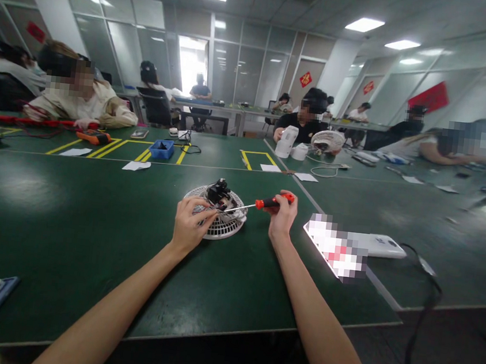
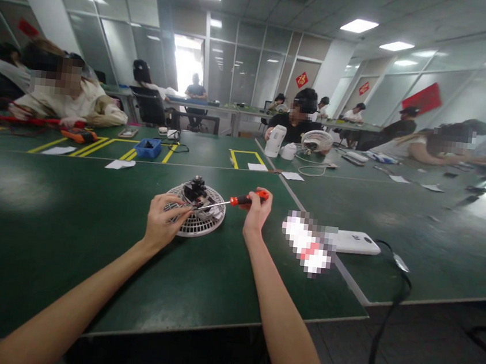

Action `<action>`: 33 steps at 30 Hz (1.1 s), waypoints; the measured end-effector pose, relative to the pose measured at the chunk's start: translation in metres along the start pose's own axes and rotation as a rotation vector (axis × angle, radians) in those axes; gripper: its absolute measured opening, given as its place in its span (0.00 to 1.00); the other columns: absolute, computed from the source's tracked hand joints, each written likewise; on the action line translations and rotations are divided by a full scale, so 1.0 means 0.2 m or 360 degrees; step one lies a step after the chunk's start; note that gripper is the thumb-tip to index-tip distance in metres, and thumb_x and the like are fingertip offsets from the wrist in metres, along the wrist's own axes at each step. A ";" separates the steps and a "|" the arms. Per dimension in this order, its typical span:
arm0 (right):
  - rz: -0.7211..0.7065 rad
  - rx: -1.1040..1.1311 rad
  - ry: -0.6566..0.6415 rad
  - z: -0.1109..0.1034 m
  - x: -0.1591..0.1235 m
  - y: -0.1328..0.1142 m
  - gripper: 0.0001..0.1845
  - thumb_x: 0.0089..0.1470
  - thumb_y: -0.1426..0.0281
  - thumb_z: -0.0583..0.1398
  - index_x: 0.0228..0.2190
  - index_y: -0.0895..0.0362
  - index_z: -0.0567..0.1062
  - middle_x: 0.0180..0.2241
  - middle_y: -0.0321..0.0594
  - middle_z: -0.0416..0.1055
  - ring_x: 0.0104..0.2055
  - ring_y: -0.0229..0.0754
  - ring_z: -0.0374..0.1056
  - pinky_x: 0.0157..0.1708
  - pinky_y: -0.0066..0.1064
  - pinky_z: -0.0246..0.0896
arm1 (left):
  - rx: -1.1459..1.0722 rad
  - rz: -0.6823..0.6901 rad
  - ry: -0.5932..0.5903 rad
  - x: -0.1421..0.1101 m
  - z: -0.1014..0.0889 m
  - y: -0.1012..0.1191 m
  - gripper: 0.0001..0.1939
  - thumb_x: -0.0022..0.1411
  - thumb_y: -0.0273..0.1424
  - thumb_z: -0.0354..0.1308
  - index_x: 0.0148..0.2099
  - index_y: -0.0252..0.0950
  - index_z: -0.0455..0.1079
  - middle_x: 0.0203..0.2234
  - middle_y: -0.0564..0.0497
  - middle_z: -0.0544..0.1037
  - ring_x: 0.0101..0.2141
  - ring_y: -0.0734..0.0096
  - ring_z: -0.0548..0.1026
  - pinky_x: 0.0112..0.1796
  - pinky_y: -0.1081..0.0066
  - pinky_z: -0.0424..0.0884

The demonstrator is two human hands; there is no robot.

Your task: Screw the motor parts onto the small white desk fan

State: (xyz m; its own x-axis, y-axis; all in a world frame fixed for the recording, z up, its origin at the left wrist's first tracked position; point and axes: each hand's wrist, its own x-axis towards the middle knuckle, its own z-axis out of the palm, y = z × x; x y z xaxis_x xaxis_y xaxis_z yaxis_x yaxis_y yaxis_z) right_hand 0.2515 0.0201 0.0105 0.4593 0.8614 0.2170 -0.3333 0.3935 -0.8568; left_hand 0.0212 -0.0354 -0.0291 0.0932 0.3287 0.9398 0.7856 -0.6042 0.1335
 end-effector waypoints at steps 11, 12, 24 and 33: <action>0.0080 0.0099 -0.0010 0.00 0.00 0.00 0.18 0.38 0.62 0.61 0.36 0.51 0.69 0.28 0.27 0.62 0.26 0.34 0.64 0.21 0.24 0.65 | -0.0044 -0.0012 -0.0039 -0.01 0.00 0.01 0.02 0.63 0.31 0.66 0.39 0.43 0.80 0.37 0.49 0.79 0.44 0.62 0.75 0.46 0.57 0.72; 0.0085 0.0098 0.0000 0.00 0.00 0.00 0.18 0.39 0.62 0.62 0.36 0.51 0.69 0.28 0.27 0.62 0.26 0.34 0.64 0.21 0.24 0.65 | -0.0049 -0.0013 -0.0042 -0.01 0.00 0.01 0.02 0.63 0.31 0.66 0.39 0.43 0.80 0.37 0.49 0.79 0.44 0.62 0.75 0.46 0.56 0.72; 0.0168 0.0051 0.0095 0.00 0.01 0.02 0.19 0.37 0.62 0.65 0.33 0.52 0.68 0.26 0.25 0.63 0.24 0.34 0.66 0.19 0.25 0.67 | -0.0069 -0.0039 -0.0056 0.01 0.00 0.03 0.01 0.63 0.32 0.66 0.38 0.43 0.80 0.37 0.50 0.80 0.44 0.62 0.75 0.46 0.57 0.72; 0.0173 0.0039 0.0082 0.00 0.01 0.01 0.18 0.38 0.62 0.65 0.34 0.52 0.68 0.26 0.25 0.62 0.25 0.35 0.67 0.20 0.25 0.68 | -0.0063 -0.0095 -0.0076 0.00 0.00 0.02 0.01 0.62 0.33 0.67 0.37 0.43 0.80 0.37 0.49 0.80 0.44 0.61 0.75 0.46 0.55 0.73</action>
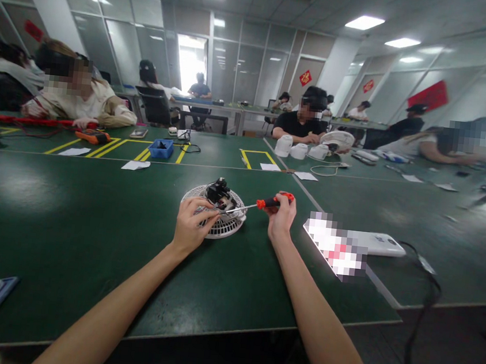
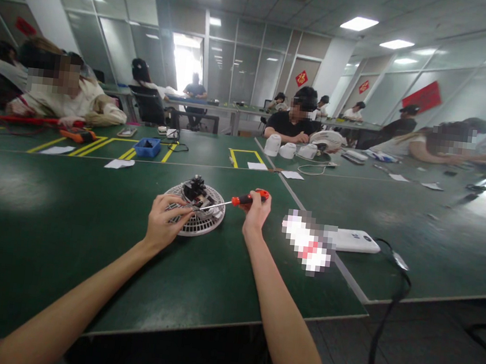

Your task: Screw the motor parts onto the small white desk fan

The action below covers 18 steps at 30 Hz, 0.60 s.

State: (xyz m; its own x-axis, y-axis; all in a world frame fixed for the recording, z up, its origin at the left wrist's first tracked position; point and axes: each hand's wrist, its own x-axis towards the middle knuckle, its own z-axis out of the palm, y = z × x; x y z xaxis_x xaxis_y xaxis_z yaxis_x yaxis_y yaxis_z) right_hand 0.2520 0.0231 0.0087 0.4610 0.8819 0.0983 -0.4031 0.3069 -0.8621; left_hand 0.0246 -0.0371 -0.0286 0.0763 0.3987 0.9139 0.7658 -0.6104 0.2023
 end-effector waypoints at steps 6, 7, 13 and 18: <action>0.0010 -0.0012 0.0009 0.00 -0.01 0.00 0.18 0.38 0.62 0.64 0.33 0.52 0.68 0.26 0.25 0.63 0.25 0.35 0.67 0.19 0.24 0.66 | -0.0036 -0.0055 0.0034 -0.01 0.01 -0.01 0.02 0.62 0.32 0.67 0.38 0.42 0.80 0.37 0.49 0.79 0.44 0.62 0.75 0.47 0.56 0.73; 0.0011 -0.0013 0.0009 0.01 -0.01 0.00 0.18 0.38 0.62 0.64 0.33 0.52 0.68 0.26 0.25 0.63 0.24 0.35 0.67 0.19 0.24 0.66 | -0.0043 -0.0063 0.0038 -0.01 0.01 -0.01 0.01 0.62 0.32 0.67 0.38 0.42 0.80 0.37 0.50 0.79 0.44 0.62 0.75 0.47 0.56 0.73; 0.0005 -0.0020 0.0028 0.00 -0.01 0.00 0.19 0.36 0.62 0.64 0.33 0.52 0.69 0.26 0.25 0.63 0.24 0.35 0.67 0.18 0.24 0.66 | -0.0070 -0.0076 0.0046 -0.01 0.01 0.00 0.01 0.62 0.32 0.67 0.37 0.42 0.80 0.37 0.50 0.78 0.44 0.63 0.75 0.47 0.57 0.73; -0.0006 -0.0044 0.0031 0.00 0.00 0.00 0.18 0.37 0.62 0.64 0.34 0.52 0.69 0.26 0.25 0.64 0.24 0.35 0.67 0.17 0.24 0.64 | -0.0075 -0.0069 0.0055 -0.01 0.01 -0.01 0.02 0.61 0.33 0.68 0.36 0.41 0.80 0.37 0.50 0.78 0.43 0.63 0.75 0.47 0.58 0.72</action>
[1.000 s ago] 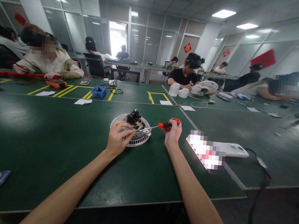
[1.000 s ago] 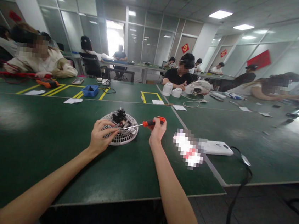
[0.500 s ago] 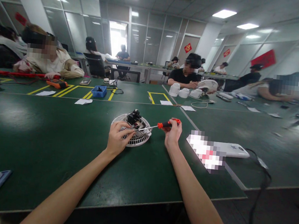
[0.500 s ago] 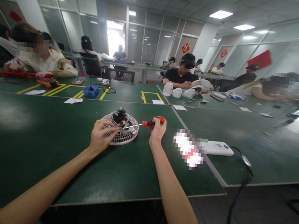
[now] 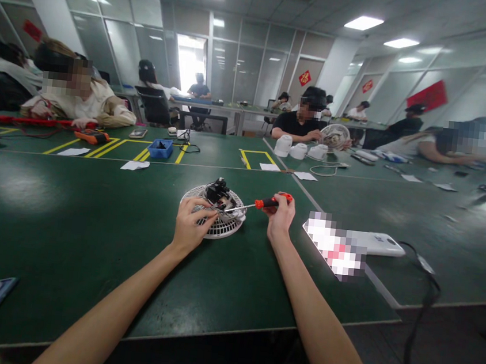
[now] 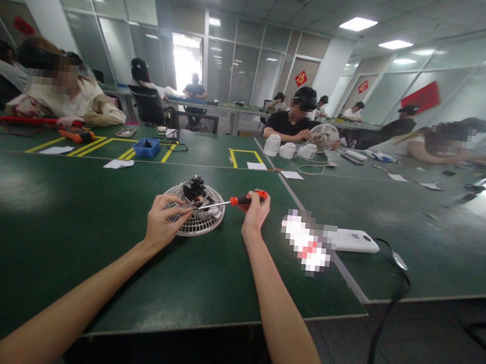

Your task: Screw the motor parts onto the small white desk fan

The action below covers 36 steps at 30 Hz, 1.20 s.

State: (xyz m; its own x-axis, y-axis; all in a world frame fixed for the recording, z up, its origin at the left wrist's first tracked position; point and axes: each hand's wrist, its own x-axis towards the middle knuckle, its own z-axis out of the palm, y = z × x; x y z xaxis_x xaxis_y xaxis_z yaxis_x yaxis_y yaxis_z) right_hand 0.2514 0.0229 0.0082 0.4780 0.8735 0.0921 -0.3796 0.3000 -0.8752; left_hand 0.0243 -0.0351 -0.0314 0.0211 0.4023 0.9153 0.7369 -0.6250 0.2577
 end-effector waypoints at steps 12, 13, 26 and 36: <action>-0.0027 -0.0040 -0.0031 0.00 0.00 0.00 0.18 0.39 0.62 0.64 0.34 0.52 0.68 0.26 0.25 0.64 0.23 0.34 0.66 0.18 0.24 0.65 | 0.0021 0.0006 0.0016 0.00 0.00 -0.01 0.01 0.61 0.32 0.68 0.35 0.42 0.80 0.37 0.50 0.79 0.43 0.63 0.75 0.46 0.58 0.72; -0.0035 -0.0043 -0.0038 0.00 0.00 0.00 0.18 0.39 0.62 0.64 0.34 0.52 0.68 0.26 0.25 0.64 0.23 0.34 0.66 0.18 0.24 0.65 | 0.0021 0.0008 0.0014 0.00 0.00 -0.01 0.01 0.61 0.32 0.68 0.35 0.42 0.80 0.37 0.50 0.79 0.43 0.63 0.75 0.46 0.58 0.72; -0.0129 -0.0122 -0.0214 -0.01 0.01 0.01 0.21 0.42 0.58 0.68 0.34 0.51 0.66 0.27 0.27 0.65 0.23 0.35 0.67 0.20 0.25 0.67 | 0.0049 -0.0049 -0.0014 0.00 0.00 -0.02 0.03 0.62 0.35 0.67 0.37 0.43 0.80 0.37 0.50 0.79 0.42 0.63 0.75 0.45 0.58 0.72; -0.0149 -0.0135 -0.0475 -0.03 0.01 -0.05 0.21 0.43 0.61 0.67 0.39 0.50 0.68 0.30 0.27 0.65 0.26 0.34 0.69 0.24 0.26 0.72 | 0.0099 -0.0066 -0.0029 -0.01 -0.01 -0.03 0.03 0.63 0.34 0.66 0.39 0.43 0.81 0.38 0.49 0.78 0.43 0.62 0.74 0.46 0.58 0.72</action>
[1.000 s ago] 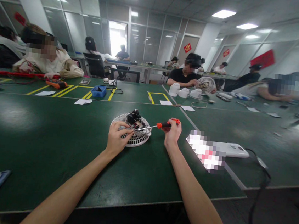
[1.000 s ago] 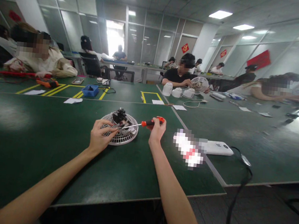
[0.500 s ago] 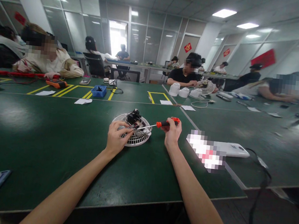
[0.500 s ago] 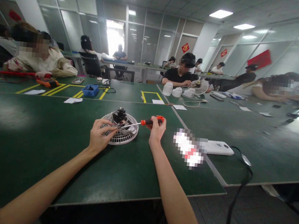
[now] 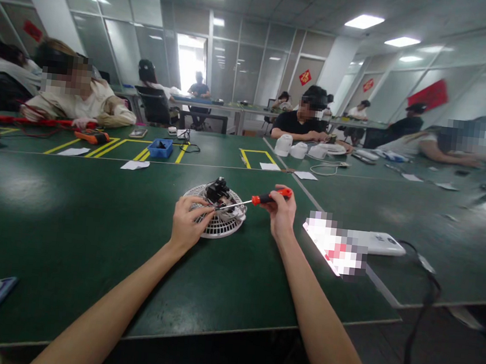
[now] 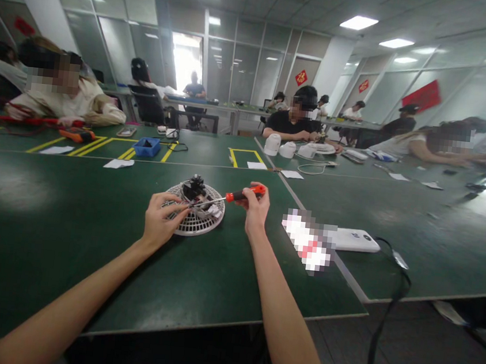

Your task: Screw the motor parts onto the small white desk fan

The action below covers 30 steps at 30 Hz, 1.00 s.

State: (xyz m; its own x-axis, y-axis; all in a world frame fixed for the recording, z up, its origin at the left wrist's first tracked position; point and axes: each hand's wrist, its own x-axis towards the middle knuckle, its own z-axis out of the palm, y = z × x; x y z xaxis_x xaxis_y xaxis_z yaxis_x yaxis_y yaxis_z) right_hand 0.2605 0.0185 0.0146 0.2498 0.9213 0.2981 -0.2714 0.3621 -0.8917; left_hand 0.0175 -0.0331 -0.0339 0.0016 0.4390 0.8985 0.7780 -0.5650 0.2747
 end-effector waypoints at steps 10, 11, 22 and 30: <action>0.0157 -0.0388 -0.0609 -0.09 0.01 -0.13 0.22 0.41 0.54 0.74 0.27 0.56 0.74 0.19 0.31 0.72 0.19 0.36 0.69 0.20 0.26 0.65 | 0.0165 -0.0041 0.0027 0.02 -0.03 -0.05 0.08 0.67 0.34 0.61 0.45 0.42 0.80 0.41 0.46 0.77 0.44 0.60 0.72 0.46 0.57 0.70; 0.0169 -0.0432 -0.0682 -0.10 0.01 -0.14 0.22 0.41 0.54 0.74 0.26 0.56 0.74 0.19 0.31 0.72 0.19 0.36 0.68 0.19 0.26 0.63 | 0.0178 -0.0038 0.0030 0.02 -0.03 -0.06 0.08 0.68 0.34 0.60 0.46 0.42 0.80 0.41 0.46 0.77 0.44 0.60 0.71 0.47 0.57 0.70; 0.0338 -0.0630 -0.1140 -0.16 0.01 -0.21 0.17 0.39 0.64 0.75 0.29 0.57 0.76 0.25 0.32 0.75 0.24 0.35 0.69 0.23 0.24 0.61 | 0.0251 0.0169 -0.0042 0.05 -0.08 -0.09 0.08 0.67 0.34 0.61 0.46 0.46 0.79 0.40 0.48 0.79 0.46 0.60 0.73 0.47 0.59 0.68; 0.0522 -0.0648 -0.1274 -0.16 0.00 -0.22 0.14 0.49 0.59 0.68 0.30 0.59 0.77 0.20 0.32 0.73 0.18 0.32 0.63 0.16 0.22 0.55 | 0.0299 0.0328 -0.0110 0.07 -0.08 -0.07 0.09 0.68 0.30 0.59 0.47 0.45 0.79 0.39 0.48 0.80 0.45 0.61 0.74 0.47 0.59 0.68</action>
State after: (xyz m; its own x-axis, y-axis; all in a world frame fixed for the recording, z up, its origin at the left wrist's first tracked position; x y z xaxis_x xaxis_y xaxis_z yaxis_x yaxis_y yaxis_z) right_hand 0.3020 -0.0010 0.0425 -0.5319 0.8465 0.0219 0.1673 0.1304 -0.9772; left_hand -0.0045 -0.0306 -0.0205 0.2093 0.3785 0.9016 0.8596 -0.5108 0.0149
